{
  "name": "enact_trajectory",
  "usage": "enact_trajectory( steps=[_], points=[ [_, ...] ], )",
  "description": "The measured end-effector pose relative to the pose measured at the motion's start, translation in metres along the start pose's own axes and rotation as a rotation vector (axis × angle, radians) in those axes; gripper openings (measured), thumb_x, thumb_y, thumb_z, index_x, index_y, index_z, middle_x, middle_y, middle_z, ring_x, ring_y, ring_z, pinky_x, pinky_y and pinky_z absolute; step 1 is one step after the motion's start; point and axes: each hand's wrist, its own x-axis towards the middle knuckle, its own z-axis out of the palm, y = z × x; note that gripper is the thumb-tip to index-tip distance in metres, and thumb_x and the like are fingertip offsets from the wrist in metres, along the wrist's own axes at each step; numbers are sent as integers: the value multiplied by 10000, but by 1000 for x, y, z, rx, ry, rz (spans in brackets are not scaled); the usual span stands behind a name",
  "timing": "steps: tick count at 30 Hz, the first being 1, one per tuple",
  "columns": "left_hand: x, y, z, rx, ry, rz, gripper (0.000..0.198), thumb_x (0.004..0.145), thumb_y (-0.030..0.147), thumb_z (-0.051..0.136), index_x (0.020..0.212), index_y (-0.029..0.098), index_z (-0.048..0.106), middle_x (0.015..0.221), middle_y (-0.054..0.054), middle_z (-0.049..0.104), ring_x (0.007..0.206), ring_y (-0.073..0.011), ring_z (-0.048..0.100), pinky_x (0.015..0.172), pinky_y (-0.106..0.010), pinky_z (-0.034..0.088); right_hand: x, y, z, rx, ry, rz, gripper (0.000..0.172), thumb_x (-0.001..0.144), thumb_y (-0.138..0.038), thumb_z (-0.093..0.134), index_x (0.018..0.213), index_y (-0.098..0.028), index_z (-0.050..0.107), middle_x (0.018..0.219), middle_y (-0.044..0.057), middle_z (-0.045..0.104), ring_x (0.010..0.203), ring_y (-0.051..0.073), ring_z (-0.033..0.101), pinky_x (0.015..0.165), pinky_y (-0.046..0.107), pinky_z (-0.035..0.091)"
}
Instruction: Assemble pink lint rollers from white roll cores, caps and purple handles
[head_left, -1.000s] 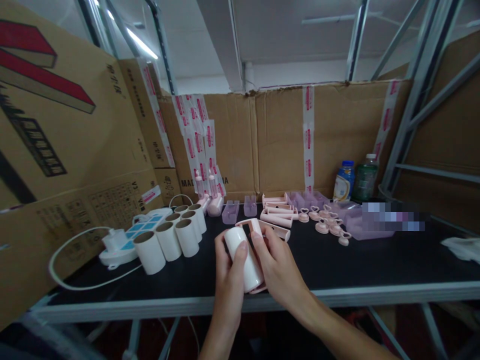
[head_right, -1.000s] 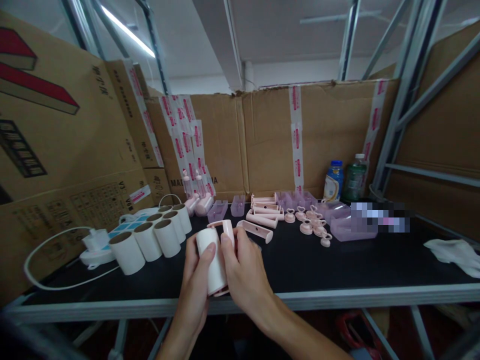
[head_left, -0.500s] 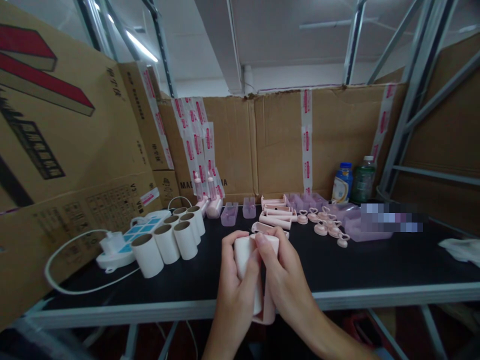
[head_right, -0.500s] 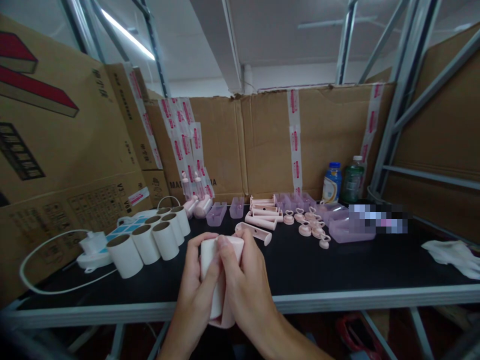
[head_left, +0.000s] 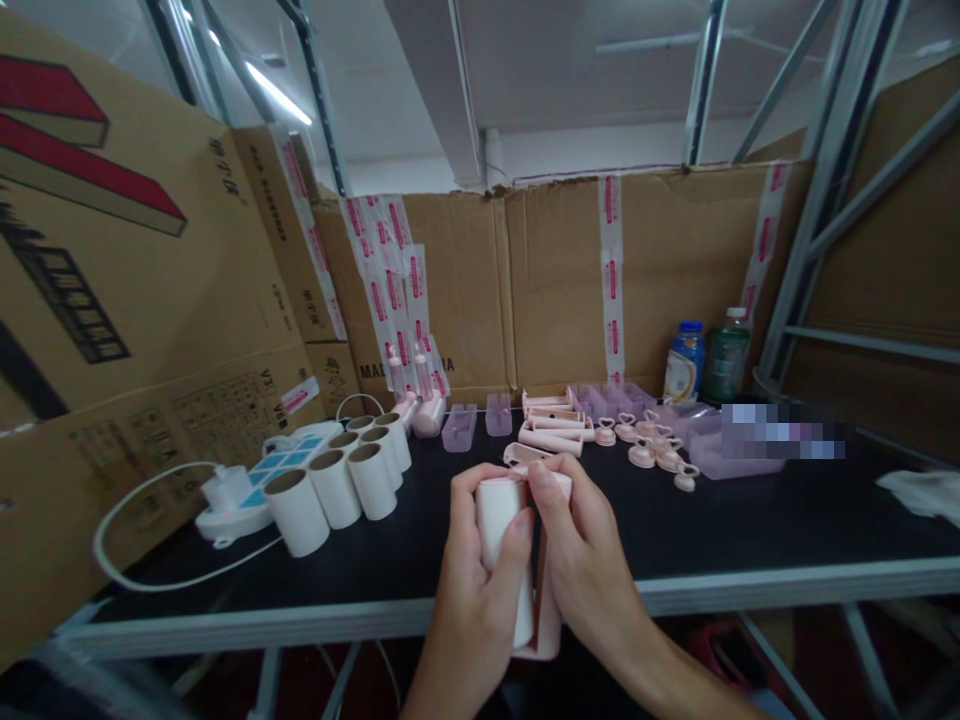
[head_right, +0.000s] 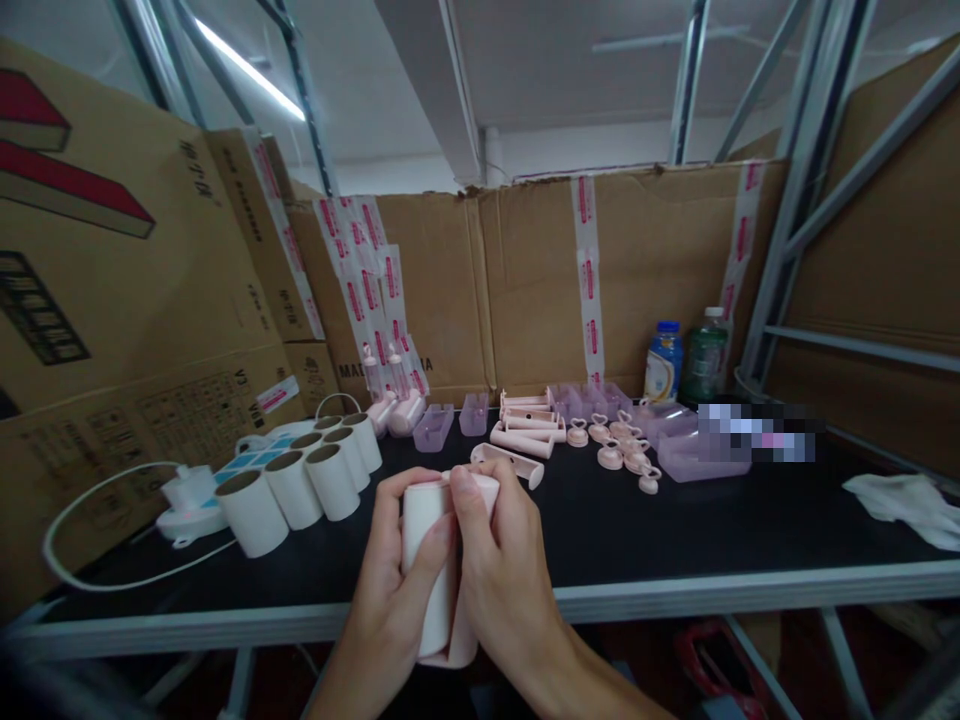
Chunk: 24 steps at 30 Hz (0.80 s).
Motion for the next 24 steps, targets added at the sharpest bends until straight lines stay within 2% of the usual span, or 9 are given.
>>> enact_trajectory(
  steps=[10,16,21,24],
  points=[
    [-3,6,1,44,-41,14,328,1035,489,512,1290,310,409,1222,17,533,1097,-147,540,971,-248,399,-1,-2,0,-18,-8,24,374,1048,-543,511,908,-204,588,800,-26,595,691,130,543,618,276,439],
    [-5,13,4,28,-36,-38,360,1018,486,525,1305,299,416,1247,10,540,1083,-148,570,984,-239,431,0,-5,0,29,-8,30,368,1042,-558,527,910,-218,572,791,-39,574,695,126,531,622,274,435],
    [-2,15,10,-110,7,-52,556,983,488,593,1418,288,310,1248,-11,605,1015,-136,627,915,-207,506,-1,-8,1,86,-1,-1,341,1027,-574,553,948,-243,540,799,-52,552,690,121,509,620,257,437],
    [-1,12,11,-121,36,-67,544,945,543,655,1303,248,370,1080,-11,655,883,-144,642,787,-212,525,-2,-7,0,82,5,-38,328,1043,-573,517,979,-252,540,870,-41,574,745,129,526,665,264,454]
  ],
)
